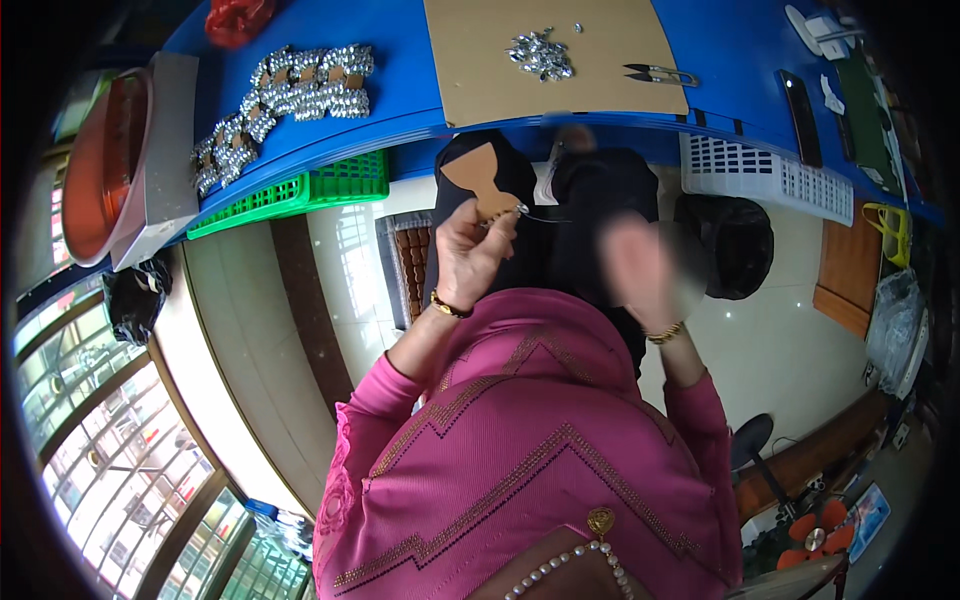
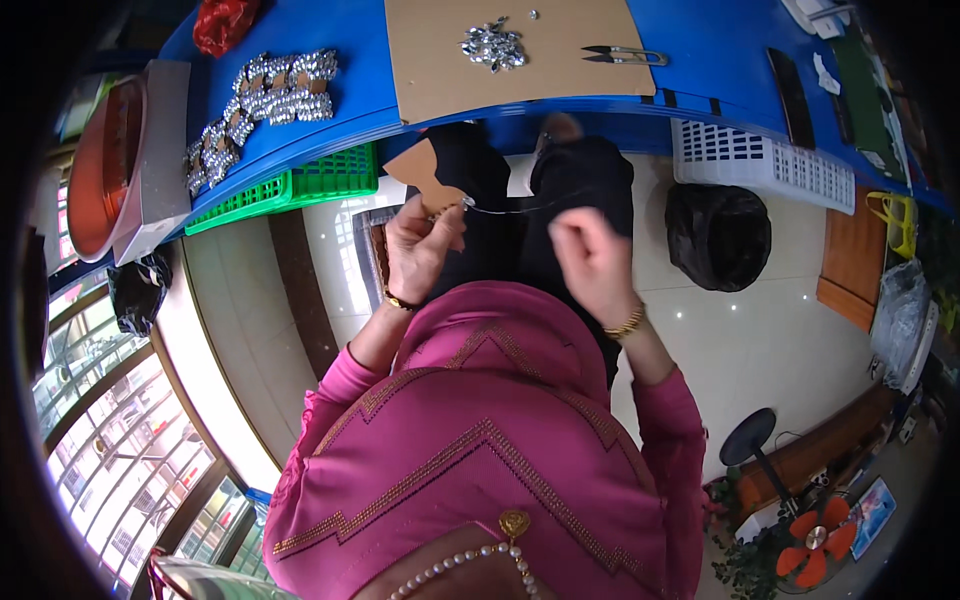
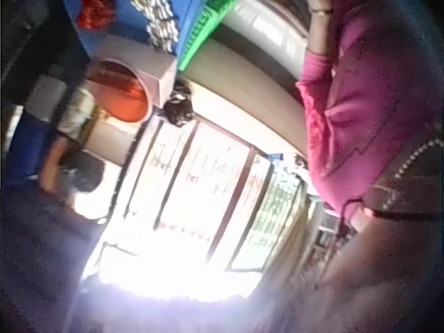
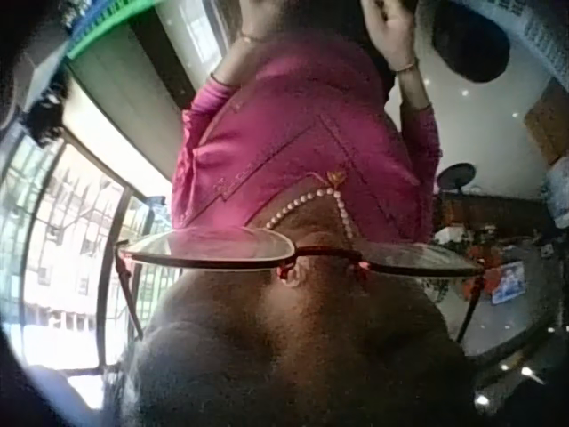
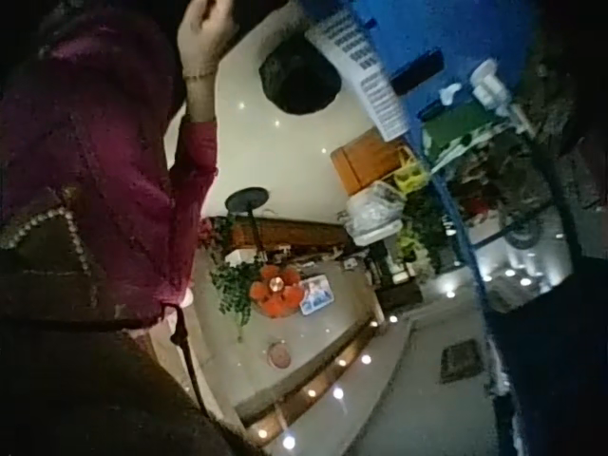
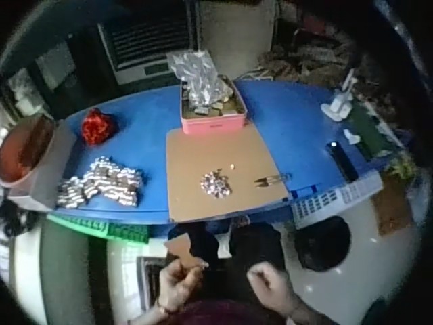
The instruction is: Attaching small metal components to bowtie-shaped cardboard pieces at a workbench.
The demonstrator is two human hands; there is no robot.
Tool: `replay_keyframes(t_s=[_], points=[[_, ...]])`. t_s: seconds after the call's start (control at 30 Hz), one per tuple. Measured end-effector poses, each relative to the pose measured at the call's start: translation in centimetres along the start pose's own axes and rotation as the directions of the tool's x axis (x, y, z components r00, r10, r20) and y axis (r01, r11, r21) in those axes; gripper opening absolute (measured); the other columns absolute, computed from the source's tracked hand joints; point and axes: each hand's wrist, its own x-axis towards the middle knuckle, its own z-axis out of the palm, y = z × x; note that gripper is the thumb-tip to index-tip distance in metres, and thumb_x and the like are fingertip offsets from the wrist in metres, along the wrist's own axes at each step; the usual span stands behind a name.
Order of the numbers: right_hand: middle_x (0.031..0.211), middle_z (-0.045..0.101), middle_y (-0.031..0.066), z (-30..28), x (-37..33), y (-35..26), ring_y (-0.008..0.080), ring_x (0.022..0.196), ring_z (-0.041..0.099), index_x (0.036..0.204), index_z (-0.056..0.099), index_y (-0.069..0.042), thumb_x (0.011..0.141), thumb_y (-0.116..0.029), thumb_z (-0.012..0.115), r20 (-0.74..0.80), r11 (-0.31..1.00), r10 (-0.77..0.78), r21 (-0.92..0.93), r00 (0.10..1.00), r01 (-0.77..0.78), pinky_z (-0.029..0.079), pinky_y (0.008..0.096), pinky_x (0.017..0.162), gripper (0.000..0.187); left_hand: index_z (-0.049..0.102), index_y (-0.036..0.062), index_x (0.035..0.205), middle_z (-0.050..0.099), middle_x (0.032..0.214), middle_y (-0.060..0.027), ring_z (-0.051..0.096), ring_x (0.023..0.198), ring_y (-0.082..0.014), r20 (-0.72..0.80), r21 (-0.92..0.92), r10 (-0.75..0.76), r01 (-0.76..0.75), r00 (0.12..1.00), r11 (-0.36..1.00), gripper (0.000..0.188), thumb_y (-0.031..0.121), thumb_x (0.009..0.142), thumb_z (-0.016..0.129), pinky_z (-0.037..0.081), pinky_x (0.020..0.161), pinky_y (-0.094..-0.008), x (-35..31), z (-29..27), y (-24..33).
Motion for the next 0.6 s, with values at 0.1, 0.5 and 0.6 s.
replay_keyframes(t_s=[0.1,0.5,0.6], points=[[0.057,0.054,0.0076,2.9,1.7,-2.9,0.0129,0.049,0.056,0.083,0.054,-0.004,0.080,-0.007,0.057,0.065,0.990,-0.142,0.018,0.988,0.141,0.041,0.0250,0.043,0.005,0.057,0.0009,0.082,0.056,0.067,-0.0001,0.047,0.051,-0.0026,-0.001,0.032,0.041,-0.041,0.999,0.999,0.004,0.003,0.080,0.059,0.037,0.045,-0.0168,-0.5,0.8,0.3],[0.054,0.051,0.0078,4.6,2.5,-2.9,0.0146,0.044,0.050,0.076,0.052,-0.003,0.074,0.001,0.059,0.058,0.942,-0.320,-0.092,0.946,0.324,0.037,0.0255,0.041,0.008,0.055,-0.0003,0.074,0.056,0.069,0.0033,0.043,0.060,0.0013,-0.034,0.040,0.120,-0.119,0.992,0.992,0.008,0.001,0.077,0.062,0.036,0.049,-0.0150,-0.5,0.9,-0.8],[0.053,0.050,0.0064,4.6,2.5,-3.0,0.0095,0.041,0.047,0.076,0.053,-0.003,0.074,0.002,0.059,0.052,0.939,-0.328,-0.095,0.943,0.332,0.035,0.0229,0.040,0.008,0.055,-0.0002,0.074,0.056,0.069,0.0036,0.043,0.060,0.0012,-0.039,0.055,0.127,-0.125,0.991,0.991,0.008,0.001,0.077,0.062,0.036,0.049,-0.0150,-0.4,0.9,-1.1]])
